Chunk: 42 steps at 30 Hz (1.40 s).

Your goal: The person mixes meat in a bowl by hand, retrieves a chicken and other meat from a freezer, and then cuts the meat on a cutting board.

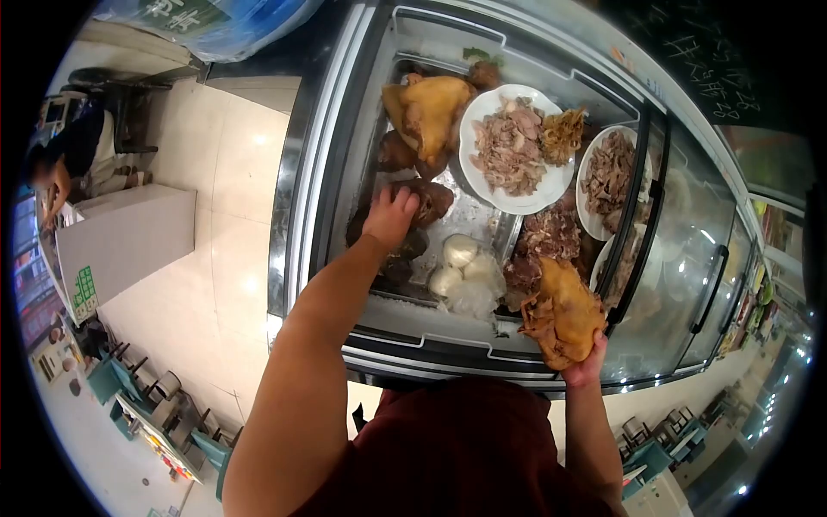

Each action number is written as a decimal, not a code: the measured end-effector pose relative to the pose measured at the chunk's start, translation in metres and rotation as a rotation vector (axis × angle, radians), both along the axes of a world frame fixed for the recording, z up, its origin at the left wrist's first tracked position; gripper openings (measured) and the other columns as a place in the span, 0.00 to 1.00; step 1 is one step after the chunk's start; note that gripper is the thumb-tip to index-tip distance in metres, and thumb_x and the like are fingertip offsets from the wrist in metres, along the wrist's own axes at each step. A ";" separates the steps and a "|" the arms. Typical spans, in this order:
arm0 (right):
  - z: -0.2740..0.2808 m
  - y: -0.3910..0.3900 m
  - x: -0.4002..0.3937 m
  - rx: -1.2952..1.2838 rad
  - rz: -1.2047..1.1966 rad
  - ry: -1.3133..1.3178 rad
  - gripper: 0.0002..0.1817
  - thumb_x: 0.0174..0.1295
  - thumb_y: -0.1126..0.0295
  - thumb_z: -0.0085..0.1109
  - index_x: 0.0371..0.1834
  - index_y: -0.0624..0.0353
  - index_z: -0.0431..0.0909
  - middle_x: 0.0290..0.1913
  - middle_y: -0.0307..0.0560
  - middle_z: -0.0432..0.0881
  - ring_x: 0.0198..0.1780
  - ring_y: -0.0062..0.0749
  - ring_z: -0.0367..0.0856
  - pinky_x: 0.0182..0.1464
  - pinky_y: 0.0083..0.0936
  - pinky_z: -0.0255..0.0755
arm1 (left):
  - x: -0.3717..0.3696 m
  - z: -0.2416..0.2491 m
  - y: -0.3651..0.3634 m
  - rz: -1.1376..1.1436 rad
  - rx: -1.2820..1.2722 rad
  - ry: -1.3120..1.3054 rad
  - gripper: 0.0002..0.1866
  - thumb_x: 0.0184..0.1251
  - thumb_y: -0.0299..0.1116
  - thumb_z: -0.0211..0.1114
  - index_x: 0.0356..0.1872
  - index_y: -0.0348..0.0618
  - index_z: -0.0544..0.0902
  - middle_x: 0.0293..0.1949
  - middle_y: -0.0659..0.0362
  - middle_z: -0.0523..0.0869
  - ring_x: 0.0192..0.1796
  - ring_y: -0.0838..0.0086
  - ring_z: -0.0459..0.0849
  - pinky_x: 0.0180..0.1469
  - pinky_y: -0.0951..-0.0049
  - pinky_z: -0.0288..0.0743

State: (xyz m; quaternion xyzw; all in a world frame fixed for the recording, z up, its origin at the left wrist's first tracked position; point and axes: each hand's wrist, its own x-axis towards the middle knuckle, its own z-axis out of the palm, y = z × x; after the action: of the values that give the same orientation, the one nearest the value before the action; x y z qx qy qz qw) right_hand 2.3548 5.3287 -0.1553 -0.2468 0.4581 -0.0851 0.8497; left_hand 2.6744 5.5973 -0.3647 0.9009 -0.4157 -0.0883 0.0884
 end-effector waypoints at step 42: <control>-0.011 0.017 0.198 -0.219 0.327 0.118 0.28 0.64 0.68 0.63 0.67 0.56 0.67 0.57 0.42 0.78 0.53 0.29 0.76 0.54 0.29 0.69 | -0.003 0.117 -0.104 1.037 -1.372 1.805 0.29 0.54 0.21 0.62 0.62 0.46 0.72 0.52 0.60 0.82 0.54 0.65 0.82 0.52 0.59 0.79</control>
State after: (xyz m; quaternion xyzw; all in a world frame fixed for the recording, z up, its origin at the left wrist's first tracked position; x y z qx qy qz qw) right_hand 2.5528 5.3462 -0.1667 -0.4134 0.4488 0.0194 0.7920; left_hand 2.6714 5.4936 -0.2475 0.3445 0.2374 -0.3947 0.8180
